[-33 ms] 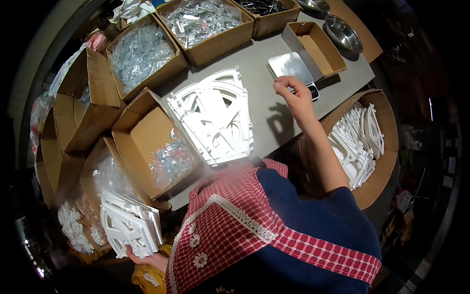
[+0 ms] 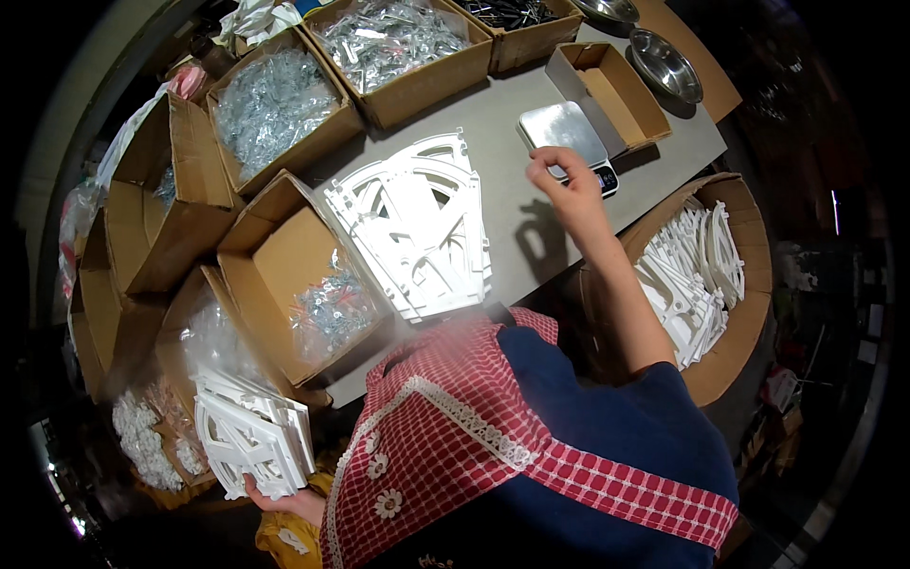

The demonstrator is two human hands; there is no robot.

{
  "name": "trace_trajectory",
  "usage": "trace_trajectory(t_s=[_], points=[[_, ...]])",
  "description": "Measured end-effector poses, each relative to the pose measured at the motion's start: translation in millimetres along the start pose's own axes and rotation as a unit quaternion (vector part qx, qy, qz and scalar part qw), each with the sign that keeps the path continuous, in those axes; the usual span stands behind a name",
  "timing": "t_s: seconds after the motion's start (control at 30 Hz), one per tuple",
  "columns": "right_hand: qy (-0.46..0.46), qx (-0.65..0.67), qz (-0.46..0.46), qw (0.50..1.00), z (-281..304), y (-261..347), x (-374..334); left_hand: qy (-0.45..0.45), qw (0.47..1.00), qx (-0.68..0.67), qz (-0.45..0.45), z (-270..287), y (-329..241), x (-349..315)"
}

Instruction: The person takes several white plastic components from a yellow bag on the floor, places them on a scale on a workbench, and then organizes them into stacks before putting them into cardboard boxes.

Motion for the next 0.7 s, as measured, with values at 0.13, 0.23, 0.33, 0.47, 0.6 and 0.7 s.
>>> trace_trajectory(t_s=[0.13,0.23,0.33,0.47,0.6,0.7], points=[[0.075,-0.353,0.156,0.919,-60,22,-24,0.017,1.0,-0.001,-0.005,4,1,7],[0.333,-0.321,0.23,0.856,-100,31,-61,0.006,1.0,-0.011,-0.001,-1,0,0],[0.424,-0.2,0.183,0.864,-81,53,-43,-0.002,1.0,-0.007,-0.002,-11,-1,-6],[0.15,-0.344,0.155,0.914,-75,34,-27,-0.011,1.0,-0.024,-0.008,-13,1,-8],[0.303,-0.372,0.282,0.831,-129,39,-70,-0.008,1.0,-0.025,-0.004,-19,1,-13],[0.406,-0.203,0.174,0.874,-122,56,-62,0.001,0.999,-0.034,0.0,-20,1,-14]])
Point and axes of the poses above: each hand's wrist, its own x-axis towards the middle knuckle, its own z-axis out of the back of the hand, y = z × x, the point moved 3 cm from there along x, towards the middle knuckle, and after that the axes turned 8 degrees about y, right-handed, at the moved point
